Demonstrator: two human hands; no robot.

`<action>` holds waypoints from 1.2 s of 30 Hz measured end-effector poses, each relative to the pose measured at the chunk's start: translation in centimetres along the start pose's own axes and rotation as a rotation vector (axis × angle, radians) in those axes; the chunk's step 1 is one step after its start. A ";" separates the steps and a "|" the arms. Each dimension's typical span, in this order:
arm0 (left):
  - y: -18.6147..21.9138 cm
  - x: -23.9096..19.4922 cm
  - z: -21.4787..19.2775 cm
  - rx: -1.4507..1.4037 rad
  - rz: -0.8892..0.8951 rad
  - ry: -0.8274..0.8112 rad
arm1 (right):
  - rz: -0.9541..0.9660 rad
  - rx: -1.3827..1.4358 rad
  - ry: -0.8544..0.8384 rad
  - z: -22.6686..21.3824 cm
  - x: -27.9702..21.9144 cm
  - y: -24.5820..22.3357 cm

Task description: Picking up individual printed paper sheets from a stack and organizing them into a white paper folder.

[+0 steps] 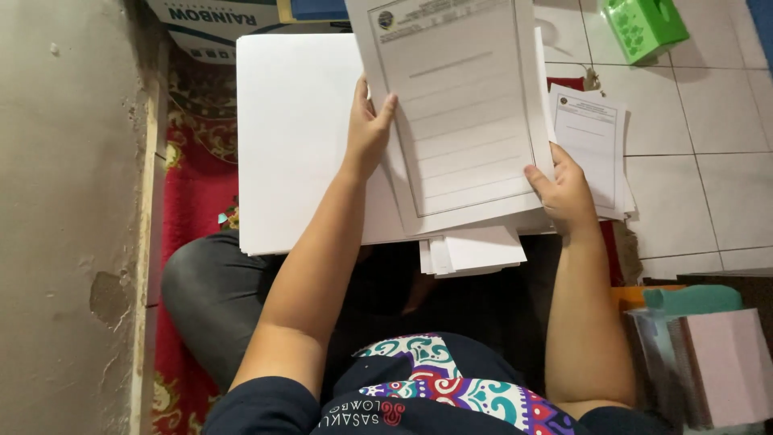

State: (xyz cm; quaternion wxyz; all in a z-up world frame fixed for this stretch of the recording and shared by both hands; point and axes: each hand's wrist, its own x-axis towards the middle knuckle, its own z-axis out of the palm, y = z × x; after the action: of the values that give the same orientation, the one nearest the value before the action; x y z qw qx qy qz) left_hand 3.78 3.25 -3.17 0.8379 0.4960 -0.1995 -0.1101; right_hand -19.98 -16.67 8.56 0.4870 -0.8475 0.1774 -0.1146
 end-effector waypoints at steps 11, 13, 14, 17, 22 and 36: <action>10.3 -3.0 -1.3 1.416 0.020 -0.592 | 0.080 -0.208 0.054 0.0 -1.6 3.2; 10.3 -3.1 -1.2 1.423 0.023 -0.592 | 0.074 -0.174 0.052 -0.6 -1.2 5.0; 10.3 -3.1 -1.2 1.424 0.025 -0.592 | 0.071 -0.144 0.049 -0.8 -1.0 5.9; 9.9 -3.3 -1.2 1.414 0.025 -0.574 | 0.068 -0.071 0.049 -0.8 -0.9 4.9; 9.8 -3.4 -1.1 1.398 0.013 -0.556 | 0.062 -0.236 0.125 -0.6 -1.1 5.3; 9.0 -2.8 -1.6 1.403 0.029 -0.562 | -0.082 -0.456 0.213 -0.4 -0.8 2.2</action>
State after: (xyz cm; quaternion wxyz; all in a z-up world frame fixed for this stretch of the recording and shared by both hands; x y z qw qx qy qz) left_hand 1.88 9.89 3.43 0.2445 0.8637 -0.4354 -0.0685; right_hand -21.32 -17.70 6.85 0.2566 -0.9251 0.2144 -0.1798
